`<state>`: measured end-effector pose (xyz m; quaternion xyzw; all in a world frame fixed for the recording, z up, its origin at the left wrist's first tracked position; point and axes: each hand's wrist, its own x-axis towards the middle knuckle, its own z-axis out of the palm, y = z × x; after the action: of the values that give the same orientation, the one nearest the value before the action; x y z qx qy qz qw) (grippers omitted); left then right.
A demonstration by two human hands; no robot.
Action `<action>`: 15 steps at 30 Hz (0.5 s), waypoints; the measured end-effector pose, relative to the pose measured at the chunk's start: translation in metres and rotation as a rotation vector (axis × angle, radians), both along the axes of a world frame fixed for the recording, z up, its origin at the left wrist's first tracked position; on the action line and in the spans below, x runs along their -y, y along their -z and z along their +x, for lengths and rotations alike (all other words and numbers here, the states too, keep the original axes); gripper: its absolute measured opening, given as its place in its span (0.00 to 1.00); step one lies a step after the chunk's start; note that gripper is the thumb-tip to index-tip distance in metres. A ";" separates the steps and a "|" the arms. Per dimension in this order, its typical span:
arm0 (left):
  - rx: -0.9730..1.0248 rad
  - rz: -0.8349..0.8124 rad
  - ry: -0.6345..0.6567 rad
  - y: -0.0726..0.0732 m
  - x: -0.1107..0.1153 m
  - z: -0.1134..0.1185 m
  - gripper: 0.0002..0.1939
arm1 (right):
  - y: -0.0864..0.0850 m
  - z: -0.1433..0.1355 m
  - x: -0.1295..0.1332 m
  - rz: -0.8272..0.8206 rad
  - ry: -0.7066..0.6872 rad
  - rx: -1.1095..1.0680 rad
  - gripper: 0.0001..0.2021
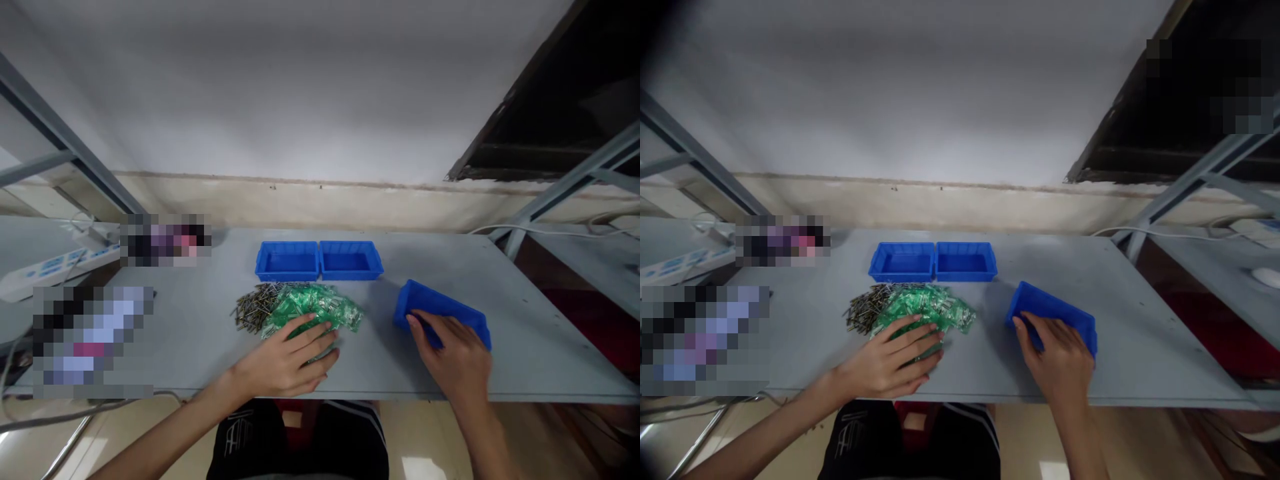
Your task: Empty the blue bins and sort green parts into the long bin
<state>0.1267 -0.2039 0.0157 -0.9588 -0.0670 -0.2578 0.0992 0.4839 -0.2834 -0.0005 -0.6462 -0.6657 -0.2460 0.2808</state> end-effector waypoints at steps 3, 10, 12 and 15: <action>0.045 0.046 -0.008 -0.001 0.001 -0.002 0.17 | -0.006 0.002 -0.009 -0.047 -0.153 0.026 0.16; 0.065 0.107 -0.091 0.001 0.015 -0.011 0.16 | -0.004 -0.019 0.010 -0.122 -0.128 0.021 0.16; 0.080 0.067 -0.158 -0.001 0.021 -0.016 0.17 | -0.003 -0.029 0.019 -0.167 -0.056 -0.050 0.19; 0.128 -0.012 -0.256 -0.004 0.025 -0.029 0.19 | -0.009 -0.041 0.028 -0.273 -0.039 -0.228 0.21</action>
<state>0.0980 -0.2293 0.0198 -0.9245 -0.1964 -0.3034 0.1212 0.4430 -0.3113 0.0087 -0.6890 -0.6691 -0.0729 0.2687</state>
